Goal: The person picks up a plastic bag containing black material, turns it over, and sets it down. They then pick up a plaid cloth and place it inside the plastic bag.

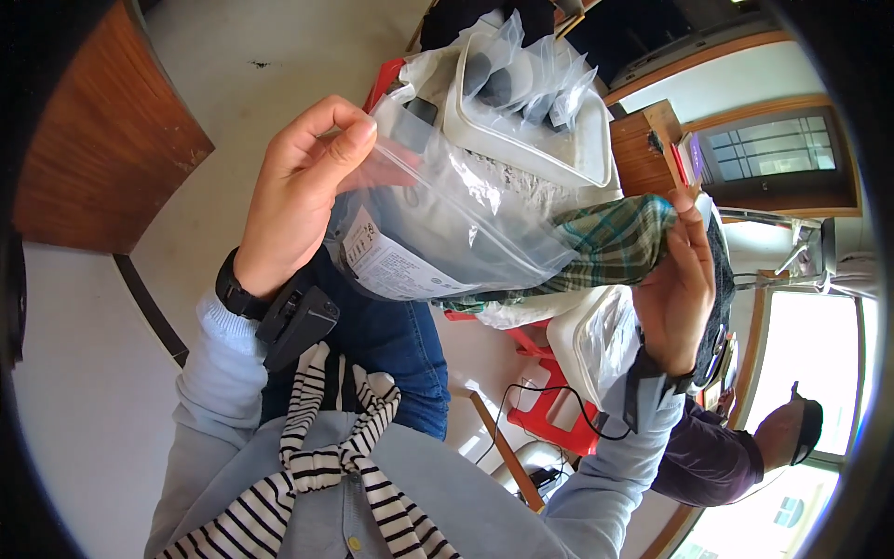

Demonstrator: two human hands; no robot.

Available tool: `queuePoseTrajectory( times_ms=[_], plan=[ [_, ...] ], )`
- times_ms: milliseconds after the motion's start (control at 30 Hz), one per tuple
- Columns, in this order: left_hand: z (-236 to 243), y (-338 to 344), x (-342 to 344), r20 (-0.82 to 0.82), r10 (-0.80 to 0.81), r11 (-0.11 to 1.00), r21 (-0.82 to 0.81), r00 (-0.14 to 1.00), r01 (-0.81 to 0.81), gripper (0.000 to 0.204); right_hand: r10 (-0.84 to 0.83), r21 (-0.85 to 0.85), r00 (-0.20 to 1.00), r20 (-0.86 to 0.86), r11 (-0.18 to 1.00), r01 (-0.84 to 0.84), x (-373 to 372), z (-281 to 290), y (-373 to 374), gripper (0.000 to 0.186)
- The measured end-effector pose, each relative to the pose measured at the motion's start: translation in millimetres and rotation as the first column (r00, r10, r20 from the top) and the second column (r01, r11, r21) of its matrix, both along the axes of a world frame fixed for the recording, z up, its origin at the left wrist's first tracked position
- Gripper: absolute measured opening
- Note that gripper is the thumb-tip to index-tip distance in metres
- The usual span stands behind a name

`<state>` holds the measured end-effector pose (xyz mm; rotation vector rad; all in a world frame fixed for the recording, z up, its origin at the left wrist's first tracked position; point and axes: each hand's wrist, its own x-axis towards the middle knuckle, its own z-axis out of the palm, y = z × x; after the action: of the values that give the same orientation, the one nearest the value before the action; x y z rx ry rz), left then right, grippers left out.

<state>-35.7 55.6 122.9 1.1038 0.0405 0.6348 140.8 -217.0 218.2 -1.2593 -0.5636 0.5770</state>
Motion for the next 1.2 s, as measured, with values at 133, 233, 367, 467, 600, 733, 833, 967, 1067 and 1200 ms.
queuePoseTrajectory(
  times_ms=[133, 233, 367, 467, 600, 733, 833, 967, 1067, 1200],
  plan=[
    [0.2, -3.1, 3.8, 0.048, 0.015, 0.999, 0.048, 0.999, -0.018, 0.016, -0.201, 0.137, 0.979, -0.011, 0.970, 0.201, 19.2, 31.0, -42.6, 0.041],
    [-2.4, -3.7, 3.5, 0.037, 0.062, 0.993, 0.102, 0.997, -0.066, 0.015, -0.280, -0.039, 0.960, 0.028, 0.959, 0.281, 38.3, -62.0, -77.5, 0.039],
    [-3.2, 0.7, 1.0, 0.020, 0.133, 0.974, 0.181, 0.991, -0.135, 0.014, 0.039, 0.219, 0.836, -0.547, 0.971, 0.098, 10.0, -107.6, -47.8, 0.038],
    [-0.8, -0.9, 1.1, 0.037, 0.144, 0.967, 0.206, 0.989, -0.149, 0.014, 0.188, 0.395, 0.911, -0.366, 0.918, -0.031, 3.9, -82.3, -22.9, 0.042],
    [1.4, -6.9, 4.5, 0.080, 0.155, 0.965, 0.199, 0.985, -0.168, 0.013, -0.027, 0.118, 0.982, -0.188, 0.992, 0.049, 16.3, -50.2, 20.8, 0.044],
    [0.8, -5.6, 1.3, 0.086, 0.171, 0.955, 0.232, 0.981, -0.187, 0.012, 0.354, -0.223, 0.912, 0.206, 0.925, -0.308, -10.5, -18.9, 80.5, 0.048],
    [-1.3, -4.3, -1.4, 0.049, 0.195, 0.940, 0.277, 0.980, -0.201, 0.011, 0.559, -0.467, 0.694, 0.453, 0.812, -0.350, -16.8, -7.6, 92.3, 0.053],
    [-2.5, -4.3, 4.7, 0.067, 0.194, 0.947, 0.247, 0.979, -0.204, 0.009, 0.719, -0.618, 0.658, 0.223, 0.627, -0.474, -6.2, 5.4, 90.2, 0.060],
    [-1.4, -8.6, 14.4, 0.135, 0.146, 0.952, 0.249, 0.980, -0.177, 0.009, 0.850, -0.913, 0.497, 0.174, 0.329, -0.242, -5.2, 6.7, 97.7, 0.059],
    [6.2, -11.8, 9.7, 0.024, 0.145, 0.921, 0.363, 0.989, -0.143, 0.005, 0.726, -0.753, 0.579, 0.371, 0.600, -0.270, -39.8, 6.0, 117.9, 0.052]
  ],
)
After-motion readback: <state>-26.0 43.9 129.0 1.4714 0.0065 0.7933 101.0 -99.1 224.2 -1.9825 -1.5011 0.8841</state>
